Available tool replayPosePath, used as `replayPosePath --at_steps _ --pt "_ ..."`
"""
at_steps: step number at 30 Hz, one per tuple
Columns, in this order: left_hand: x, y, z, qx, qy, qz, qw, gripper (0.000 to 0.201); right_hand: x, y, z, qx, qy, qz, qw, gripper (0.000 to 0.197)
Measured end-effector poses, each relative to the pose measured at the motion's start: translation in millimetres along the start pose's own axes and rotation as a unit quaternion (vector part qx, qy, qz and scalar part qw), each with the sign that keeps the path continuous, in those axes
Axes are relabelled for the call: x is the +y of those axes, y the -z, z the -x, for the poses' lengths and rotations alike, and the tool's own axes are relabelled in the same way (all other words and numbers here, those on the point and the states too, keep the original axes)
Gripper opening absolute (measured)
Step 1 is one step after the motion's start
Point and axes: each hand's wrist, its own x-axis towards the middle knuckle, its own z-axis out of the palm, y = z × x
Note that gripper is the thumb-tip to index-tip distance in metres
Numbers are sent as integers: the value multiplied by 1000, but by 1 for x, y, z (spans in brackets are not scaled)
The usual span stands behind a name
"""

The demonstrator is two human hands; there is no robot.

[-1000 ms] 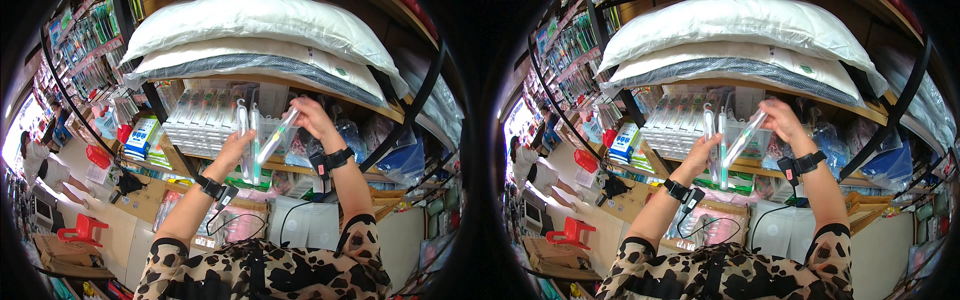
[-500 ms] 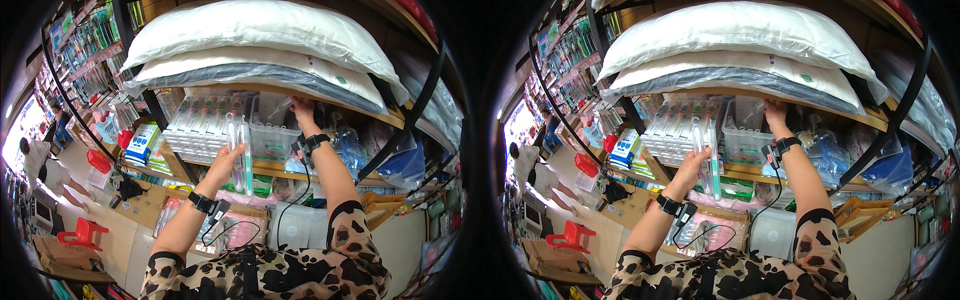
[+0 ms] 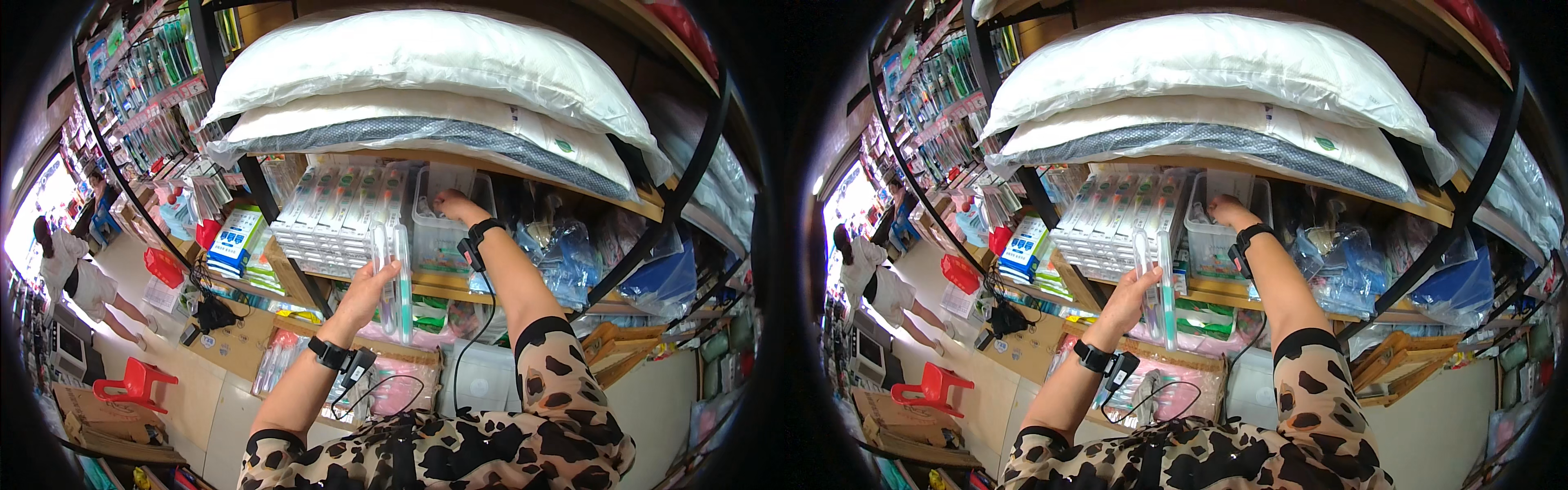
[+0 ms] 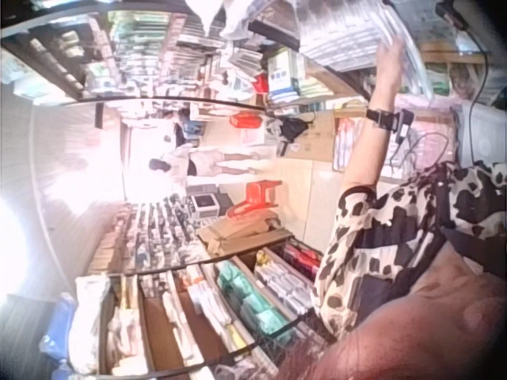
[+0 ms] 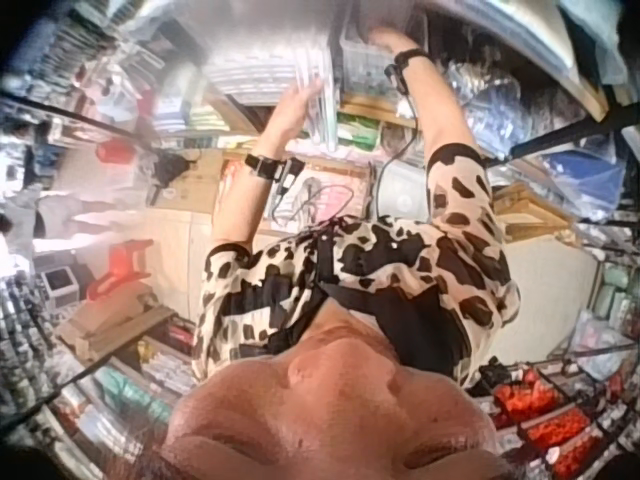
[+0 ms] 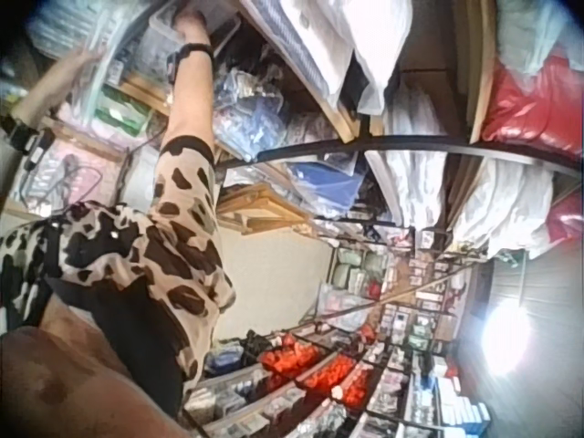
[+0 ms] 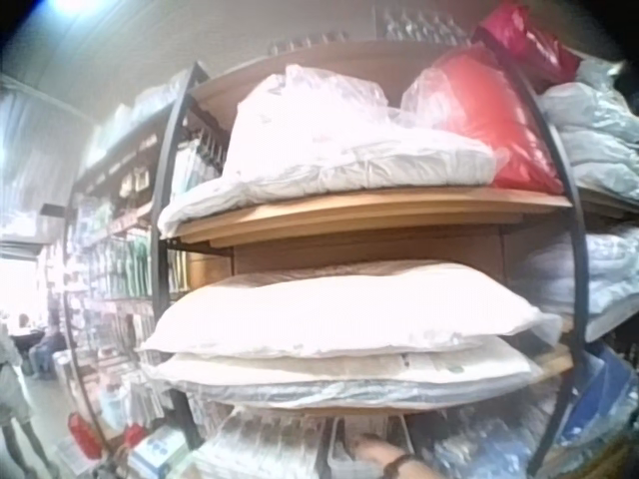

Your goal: The person removes toothbrush packages from a plastic bin on a shelf and places them on a table, uses a cloth to wipe the surface, and then gathers the packages together by hand.

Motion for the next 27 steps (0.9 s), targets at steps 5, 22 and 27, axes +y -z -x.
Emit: replayPosePath --at_steps 5,22,27 --pt "-7 12 2 -5 -27 -1 1000 24 -14 0 1 -30 -9 -7 999 32" --pt "0 11 4 -22 -13 22 999 24 -26 20 21 -88 -75 -82 990 39" --pt "-5 12 0 -2 -12 6 1000 27 -24 18 24 -66 -61 -103 991 33"
